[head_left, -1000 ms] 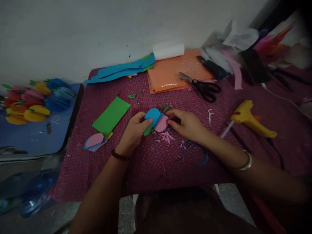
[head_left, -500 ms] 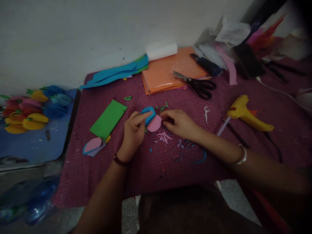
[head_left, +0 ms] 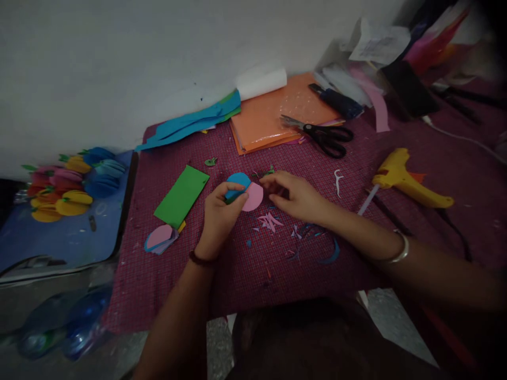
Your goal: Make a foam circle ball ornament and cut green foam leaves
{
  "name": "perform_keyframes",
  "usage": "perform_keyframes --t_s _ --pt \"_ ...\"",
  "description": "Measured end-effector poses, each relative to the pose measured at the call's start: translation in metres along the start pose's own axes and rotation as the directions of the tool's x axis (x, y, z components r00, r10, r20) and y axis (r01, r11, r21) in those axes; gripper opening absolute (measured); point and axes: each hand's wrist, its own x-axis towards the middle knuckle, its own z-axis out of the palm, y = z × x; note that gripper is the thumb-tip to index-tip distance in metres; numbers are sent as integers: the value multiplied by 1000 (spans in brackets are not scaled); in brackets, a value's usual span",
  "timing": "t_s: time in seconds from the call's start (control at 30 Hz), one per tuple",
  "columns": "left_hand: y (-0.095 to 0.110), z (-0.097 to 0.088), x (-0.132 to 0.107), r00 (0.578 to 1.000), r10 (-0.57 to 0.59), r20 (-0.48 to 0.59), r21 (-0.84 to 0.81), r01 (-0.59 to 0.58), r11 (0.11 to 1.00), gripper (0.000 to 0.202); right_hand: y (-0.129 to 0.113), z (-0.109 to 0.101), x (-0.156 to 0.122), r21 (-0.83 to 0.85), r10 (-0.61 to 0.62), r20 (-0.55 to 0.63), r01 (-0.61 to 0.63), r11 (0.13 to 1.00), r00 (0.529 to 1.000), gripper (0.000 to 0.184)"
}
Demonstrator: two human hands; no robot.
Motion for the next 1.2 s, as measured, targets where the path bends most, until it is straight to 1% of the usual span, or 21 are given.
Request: perform_keyframes --t_s 0.03,0.07,0.1,0.13,0.2,0.3,0.37,0.47,0.57,0.63,0.7,0.8,0.9,0.97,1.0,1.03,1.1,1.13,1.2 --pt "2 -1 0 997 -69 27 -144 72 987 15 -2 -3 0 37 -34 -29 35 999 999 37" --pt "3 -2 0 988 -134 71 -278 148 949 17 -4 -7 -1 71 -71 -52 75 995 996 38" --pt "5 -2 -1 974 -187 126 -386 221 896 19 -7 -11 -1 102 -107 -64 113 988 992 38" --pt "7 -2 -2 956 -227 186 -459 289 840 20 -9 -15 -2 130 -134 -66 142 981 989 36" --pt "10 -1 -5 914 -280 292 -517 398 758 23 -13 -20 -4 188 -153 -29 156 970 988 32" --pt "12 0 -10 859 -320 400 -504 497 706 24 -17 -24 -7 263 -152 75 127 956 986 31" --pt "11 1 -12 834 -321 449 -483 529 698 24 -19 -24 -8 281 -170 119 131 951 978 30" --pt "9 2 -14 816 -315 484 -473 547 691 22 -19 -23 -9 272 -182 142 139 952 973 26" --pt "9 2 -13 819 -317 479 -473 544 693 21 -20 -23 -9 271 -176 160 129 954 971 22" --pt "9 2 -12 823 -310 476 -470 536 702 20 -19 -22 -8 267 -183 158 137 954 970 16" --pt "8 2 -12 823 -303 480 -466 532 707 20 -19 -20 -8 256 -192 142 151 955 971 10" --pt "7 4 -13 821 -298 487 -460 531 712 21 -19 -18 -8 216 -208 103 182 959 973 10" --pt "6 5 -14 828 -297 476 -441 517 734 23 -21 -17 -9 156 -223 41 214 964 974 11" --pt "8 5 -15 852 -289 436 -406 473 782 22 -22 -16 -10 139 -202 -12 202 969 979 12" --pt "9 4 -16 874 -270 404 -377 429 821 24 -23 -16 -11 143 -178 -35 181 973 983 13" --pt "11 3 -16 898 -236 371 -333 366 869 28 -24 -16 -11 149 -144 -53 151 977 988 14" --pt "15 1 -17 941 -121 315 -212 194 958 41 -25 -15 -11 147 -61 -72 71 987 996 15" --pt "17 0 -18 950 -51 308 -137 98 986 43 -26 -15 -12 136 -18 -77 29 990 997 15" --pt "19 -1 -20 943 81 322 4 -87 996 33 -26 -15 -12 101 47 -89 -38 994 995 16"
